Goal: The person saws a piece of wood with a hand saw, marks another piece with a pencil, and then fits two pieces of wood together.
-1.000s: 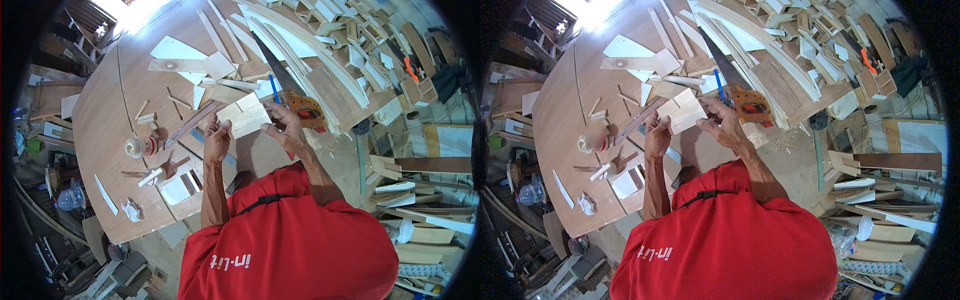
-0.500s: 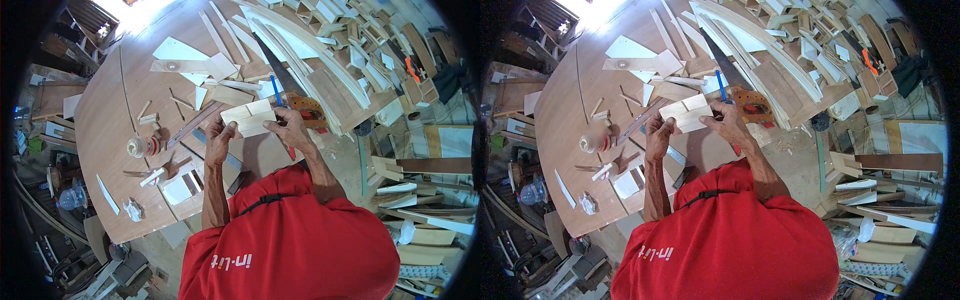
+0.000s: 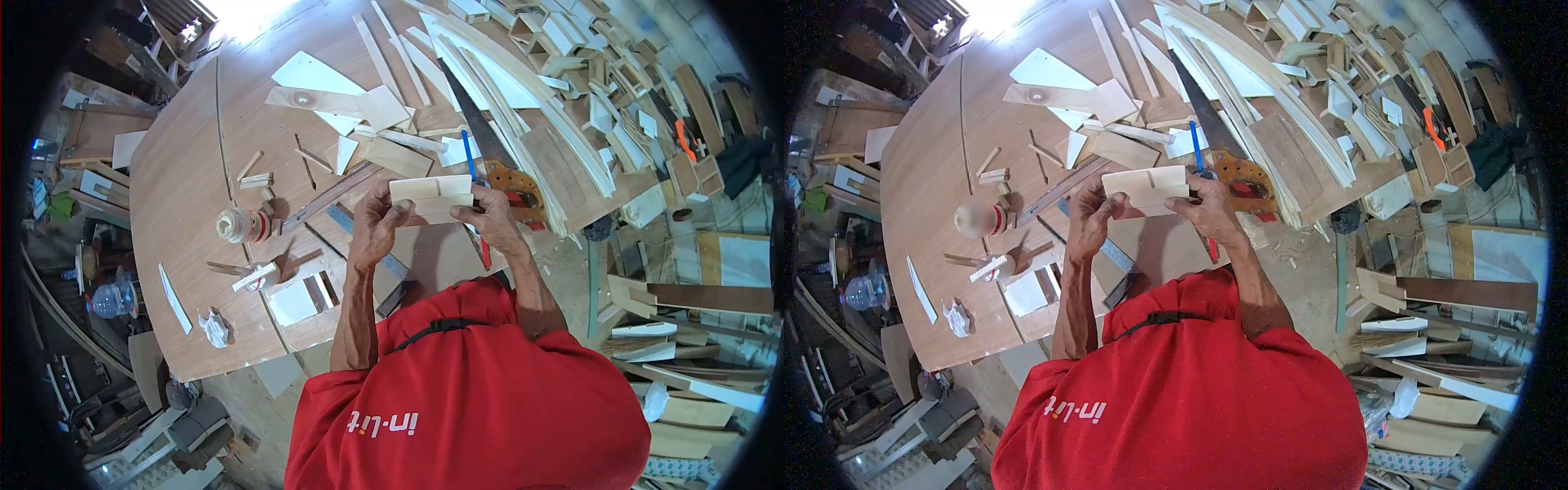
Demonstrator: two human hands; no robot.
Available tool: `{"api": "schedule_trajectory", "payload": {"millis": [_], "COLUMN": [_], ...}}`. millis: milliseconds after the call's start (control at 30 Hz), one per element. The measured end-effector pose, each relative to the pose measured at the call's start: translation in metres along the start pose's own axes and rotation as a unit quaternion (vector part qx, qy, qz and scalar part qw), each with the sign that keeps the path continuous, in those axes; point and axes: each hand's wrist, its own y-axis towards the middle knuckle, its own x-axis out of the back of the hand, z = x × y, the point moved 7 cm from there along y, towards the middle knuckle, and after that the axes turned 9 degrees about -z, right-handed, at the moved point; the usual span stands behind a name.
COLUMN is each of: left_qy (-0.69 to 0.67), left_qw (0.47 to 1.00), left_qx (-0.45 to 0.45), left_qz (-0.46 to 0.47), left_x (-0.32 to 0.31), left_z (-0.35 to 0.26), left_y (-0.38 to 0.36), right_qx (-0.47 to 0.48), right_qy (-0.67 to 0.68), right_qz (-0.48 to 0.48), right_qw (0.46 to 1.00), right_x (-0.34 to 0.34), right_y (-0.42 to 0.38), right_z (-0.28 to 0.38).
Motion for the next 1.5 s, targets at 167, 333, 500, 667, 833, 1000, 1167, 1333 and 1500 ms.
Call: {"api": "schedule_trajectory", "payload": {"millis": [167, 333, 500, 667, 833, 1000, 1167, 1333, 1500], "left_qy": [0.019, 0.032, -0.051, -0.034, -0.017, -0.037, 0.155, 0.334, 0.439], "left_qw": [0.999, 0.999, 0.994, 0.993, 0.995, 0.99, 0.961, 0.886, 0.842], "left_qx": [0.031, -0.028, 0.045, 0.068, 0.072, 0.133, 0.142, 0.108, 0.096], "left_qz": [-0.002, -0.016, -0.089, -0.087, -0.064, -0.042, 0.18, 0.305, 0.299], "left_x": [-0.006, -0.011, -0.014, -0.006, 0.005, 0.01, 0.002, -0.013, -0.025], "left_z": [-0.006, -0.006, -0.002, 0.012, 0.031, 0.031, 0.024, 0.017, 0.008], "left_y": [-0.005, -0.004, -0.006, -0.005, -0.002, -0.003, 0.004, 0.011, 0.005], "right_qx": [-0.005, 0.025, 0.0, -0.016, -0.032, -0.028, -0.043, -0.006, 0.107], "right_qy": [0.019, 0.018, 0.027, -0.023, -0.051, -0.074, -0.129, -0.159, -0.296], "right_qz": [0.017, 0.011, -0.039, -0.017, 0.002, 0.036, 0.092, 0.133, 0.142], "right_qw": [1.0, 0.999, 0.999, 0.999, 0.998, 0.996, 0.986, 0.978, 0.938], "right_x": [0.001, 0.001, -0.001, 0.0, 0.0, 0.001, -0.002, -0.016, -0.022], "right_y": [-0.002, -0.004, -0.009, -0.007, -0.007, -0.004, -0.005, -0.006, 0.001], "right_z": [-0.011, -0.009, 0.003, 0.002, -0.008, -0.01, -0.008, 0.009, 0.018]}}
